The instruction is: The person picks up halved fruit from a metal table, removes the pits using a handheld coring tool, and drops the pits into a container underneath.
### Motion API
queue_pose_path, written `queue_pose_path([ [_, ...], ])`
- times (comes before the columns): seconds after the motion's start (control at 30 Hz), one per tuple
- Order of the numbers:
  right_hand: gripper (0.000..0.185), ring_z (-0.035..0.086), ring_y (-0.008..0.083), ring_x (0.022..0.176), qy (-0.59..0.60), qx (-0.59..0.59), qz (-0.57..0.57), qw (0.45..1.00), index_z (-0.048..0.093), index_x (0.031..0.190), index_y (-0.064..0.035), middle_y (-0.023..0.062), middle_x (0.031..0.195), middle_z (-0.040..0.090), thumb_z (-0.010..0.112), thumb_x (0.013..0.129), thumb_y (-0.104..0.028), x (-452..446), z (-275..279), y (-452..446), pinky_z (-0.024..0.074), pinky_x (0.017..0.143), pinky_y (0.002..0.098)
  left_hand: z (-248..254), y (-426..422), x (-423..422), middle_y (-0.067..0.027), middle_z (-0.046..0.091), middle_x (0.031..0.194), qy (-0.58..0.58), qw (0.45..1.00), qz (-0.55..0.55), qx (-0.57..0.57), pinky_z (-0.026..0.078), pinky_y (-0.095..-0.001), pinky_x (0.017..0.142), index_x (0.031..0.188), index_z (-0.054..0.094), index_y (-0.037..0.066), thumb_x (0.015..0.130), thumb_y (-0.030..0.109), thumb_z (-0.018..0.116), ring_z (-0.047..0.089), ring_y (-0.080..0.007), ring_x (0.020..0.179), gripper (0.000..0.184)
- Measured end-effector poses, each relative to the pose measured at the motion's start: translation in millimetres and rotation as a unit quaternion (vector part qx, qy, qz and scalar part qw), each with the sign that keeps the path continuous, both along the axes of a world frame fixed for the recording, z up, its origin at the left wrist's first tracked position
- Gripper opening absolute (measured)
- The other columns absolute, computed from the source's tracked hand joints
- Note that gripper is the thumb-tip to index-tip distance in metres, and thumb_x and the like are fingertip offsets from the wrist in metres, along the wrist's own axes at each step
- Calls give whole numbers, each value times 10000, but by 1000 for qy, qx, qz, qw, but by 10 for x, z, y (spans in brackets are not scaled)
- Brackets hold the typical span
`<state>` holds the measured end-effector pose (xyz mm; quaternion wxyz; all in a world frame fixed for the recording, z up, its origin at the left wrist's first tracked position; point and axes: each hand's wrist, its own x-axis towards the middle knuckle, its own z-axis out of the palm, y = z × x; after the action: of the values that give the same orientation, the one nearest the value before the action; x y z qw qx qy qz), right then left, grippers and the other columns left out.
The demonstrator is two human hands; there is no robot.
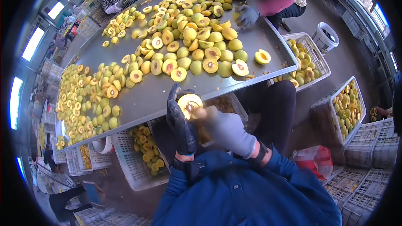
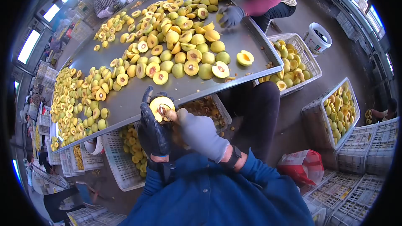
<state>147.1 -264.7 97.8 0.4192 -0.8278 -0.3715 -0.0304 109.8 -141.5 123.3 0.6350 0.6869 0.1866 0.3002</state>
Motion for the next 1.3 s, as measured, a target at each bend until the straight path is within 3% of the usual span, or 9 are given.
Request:
queue_pose_path([
  [0.3, 269, 655, 319, 586, 49, -58, 36, 996, 489, 925, -31, 156, 655, 615, 689, 763, -108, -16, -63, 39, 497, 515, 430, 79, -55, -10, -158, 579, 1259, 60, 980, 40, 188, 457, -371, 994, 1379, 461, -37, 1040, 213, 387, 587, -244, 1108, 428],
  [0.43, 497, 633, 304, 588, 56, 1, 103, 993, 489, 1335, -3, 126, 714, 609, 587, 851, -61, -12, -129, 23, 456, 482, 411, 56, -1, -8, -157, 528, 1377, 108, 953, 67, 275, 369, -387, 1098, 1388, 462, -24, 1053, 198, 376, 491, -270, 1286, 411],
  [0.47, 460, 625, 302, 633, -23, -165, 89, 982, 543, 1287, -57, 160, 905, 635, 630, 885, -263, -41, -221, 44, 470, 508, 401, -252, 117, 53, -160, 526, 1378, 0, 981, 54, 187, 355, -399, 1109, 1386, 468, -22, 1073, 240, 335, 480, -268, 1301, 428],
  [0.63, 344, 601, 325, 676, 578, 172, 195, 774, 572, 1129, 22, 225, 1012, 611, 640, 814, -99, 39, 198, -32, 478, 608, 394, 150, 132, 13, -145, 656, 1145, -2, 983, -1, 185, 482, -372, 926, 1310, 532, -51, 1070, 286, 332, 616, -234, 1025, 460],
  [0.77, 376, 617, 315, 840, 178, 104, 248, 947, 553, 1204, 22, 223, 1060, 598, 621, 864, -122, 95, -8, -55, 495, 735, 403, 108, 302, 41, -153, 674, 1086, -8, 971, -60, 230, 514, -364, 864, 1217, 597, -34, 1062, 258, 340, 642, -241, 981, 418],
  [0.83, 414, 632, 197, 1027, 228, -105, 194, 948, 500, 1338, -10, 119, 1160, 652, 581, 952, -137, 133, 472, -135, 495, 899, 340, 119, 300, 87, -163, 673, 1054, -9, 965, -43, 259, 520, -382, 853, 1183, 593, -37, 1046, 228, 349, 644, -265, 949, 386],
  [0.97, 439, 650, 404, 908, 110, 42, 148, 982, 540, 1298, -57, 258, 1064, 626, 604, 864, -68, 168, 199, -16, 533, 741, 425, 132, 219, 177, -146, 678, 967, -10, 966, 26, 258, 531, -370, 822, 1178, 581, -37, 1049, 273, 372, 650, -246, 888, 395],
  [1.1, 253, 627, 336, 585, 58, -67, 108, 990, 545, 1183, -88, 122, 682, 594, 536, 961, -208, 253, 171, 60, 455, 483, 446, 192, 104, 245, -115, 667, 932, -111, 993, 13, -34, 530, -324, 806, 1178, 576, -30, 1053, 367, 388, 639, -193, 857, 457],
  [1.3, 229, 636, 376, 658, 91, 0, 162, 983, 564, 1097, -25, 198, 750, 638, 590, 905, -148, 223, 179, -14, 486, 564, 438, 138, 208, 146, -125, 676, 972, -60, 992, -14, 113, 541, -336, 801, 1173, 574, -48, 1055, 357, 363, 651, -205, 857, 472],
])
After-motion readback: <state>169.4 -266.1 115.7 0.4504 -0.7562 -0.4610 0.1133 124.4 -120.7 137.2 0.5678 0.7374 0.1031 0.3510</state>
